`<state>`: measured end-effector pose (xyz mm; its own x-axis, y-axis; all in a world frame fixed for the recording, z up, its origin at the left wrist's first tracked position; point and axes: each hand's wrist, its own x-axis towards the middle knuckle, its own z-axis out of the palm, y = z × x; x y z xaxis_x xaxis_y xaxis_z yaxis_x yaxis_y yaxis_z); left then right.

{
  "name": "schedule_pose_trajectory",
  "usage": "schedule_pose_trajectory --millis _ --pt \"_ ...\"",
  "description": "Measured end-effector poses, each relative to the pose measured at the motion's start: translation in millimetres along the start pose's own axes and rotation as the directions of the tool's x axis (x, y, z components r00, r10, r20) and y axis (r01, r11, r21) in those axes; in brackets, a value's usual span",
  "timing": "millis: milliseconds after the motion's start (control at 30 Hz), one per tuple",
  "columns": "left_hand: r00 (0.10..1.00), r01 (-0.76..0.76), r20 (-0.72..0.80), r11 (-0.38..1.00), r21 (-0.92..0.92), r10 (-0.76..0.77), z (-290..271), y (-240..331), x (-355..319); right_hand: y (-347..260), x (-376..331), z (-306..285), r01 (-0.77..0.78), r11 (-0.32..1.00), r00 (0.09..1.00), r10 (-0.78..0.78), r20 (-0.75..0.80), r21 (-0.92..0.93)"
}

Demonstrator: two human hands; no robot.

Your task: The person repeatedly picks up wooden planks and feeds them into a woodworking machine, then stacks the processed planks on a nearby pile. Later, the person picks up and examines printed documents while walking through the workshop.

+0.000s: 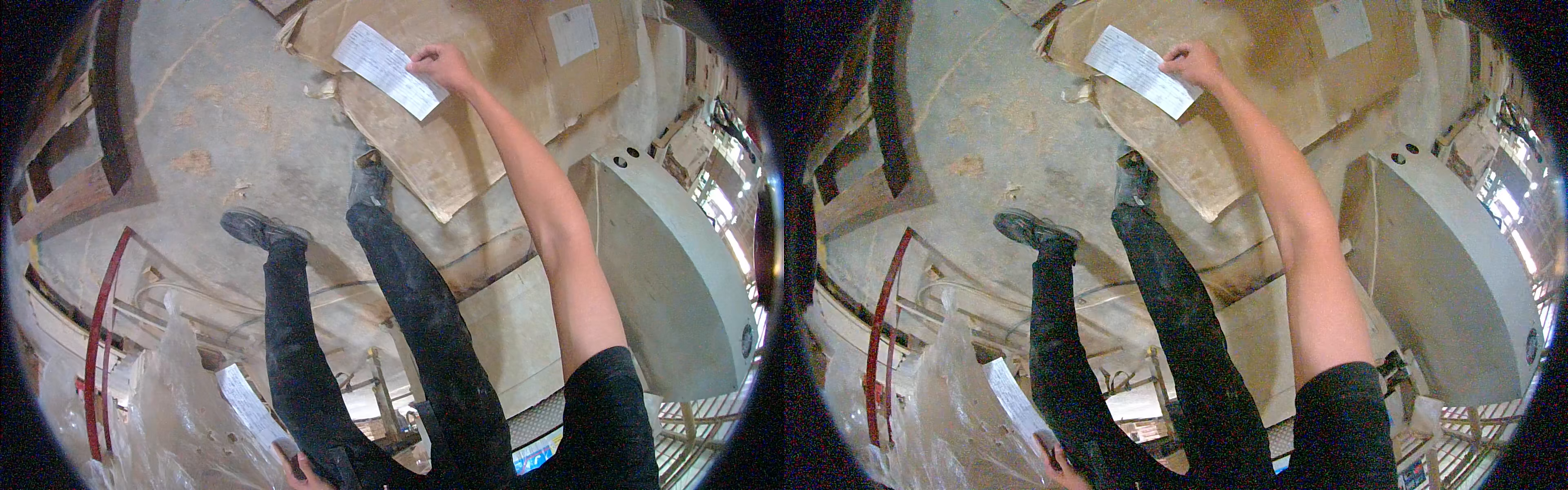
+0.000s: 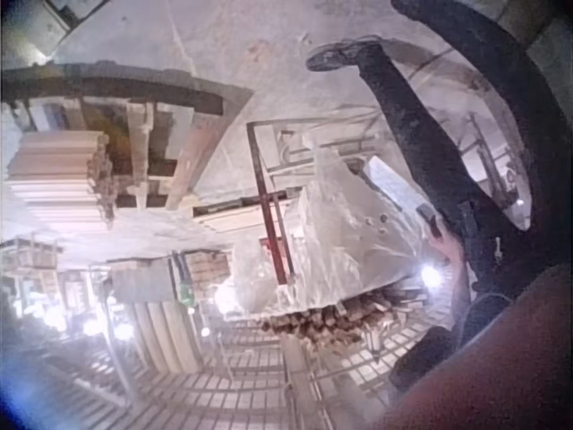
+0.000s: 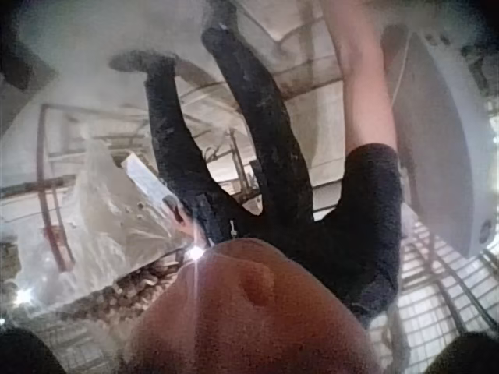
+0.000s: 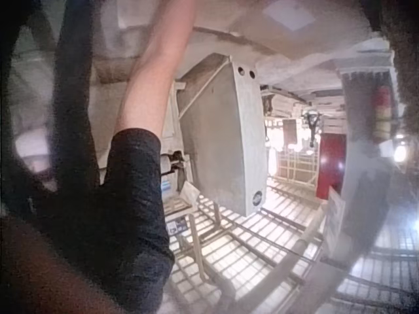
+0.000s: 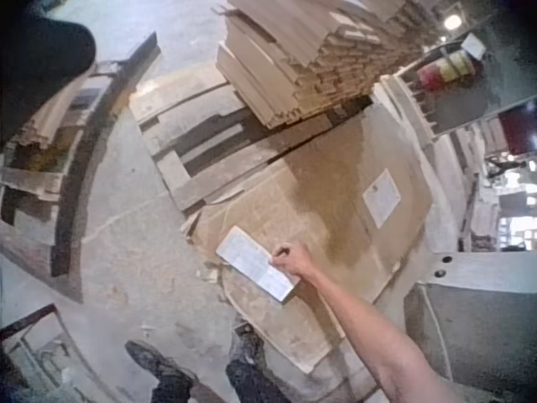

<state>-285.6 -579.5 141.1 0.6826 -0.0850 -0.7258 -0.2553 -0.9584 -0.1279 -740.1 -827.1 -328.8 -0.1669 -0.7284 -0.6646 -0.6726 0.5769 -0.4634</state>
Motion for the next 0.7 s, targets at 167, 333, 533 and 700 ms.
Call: schedule_pose_trajectory --millis 167,333,533,700 --pt "1.0 -0.021 0.007 1.0 -0.013 0.021 -1.7 -7.2 4.6 1.7 2.5 -2.4 0.031 0.998 0.999 -0.033 0.043 0.052" --pt "0.996 -0.087 0.017 0.996 -0.003 0.087 -6.6 -27.4 10.1 1.0 4.9 -2.6 -0.001 0.999 0.998 -0.002 0.066 0.05" --pt "0.914 -0.332 -0.195 0.932 0.147 0.356 -25.8 -29.6 60.0 15.3 6.9 -5.9 -0.01 0.999 0.994 0.006 0.107 0.04" --pt "0.821 -0.519 -0.373 0.837 -0.171 0.433 -17.5 1.9 88.8 -13.1 12.1 -6.3 0.012 1.0 0.992 -0.011 0.127 -0.007"
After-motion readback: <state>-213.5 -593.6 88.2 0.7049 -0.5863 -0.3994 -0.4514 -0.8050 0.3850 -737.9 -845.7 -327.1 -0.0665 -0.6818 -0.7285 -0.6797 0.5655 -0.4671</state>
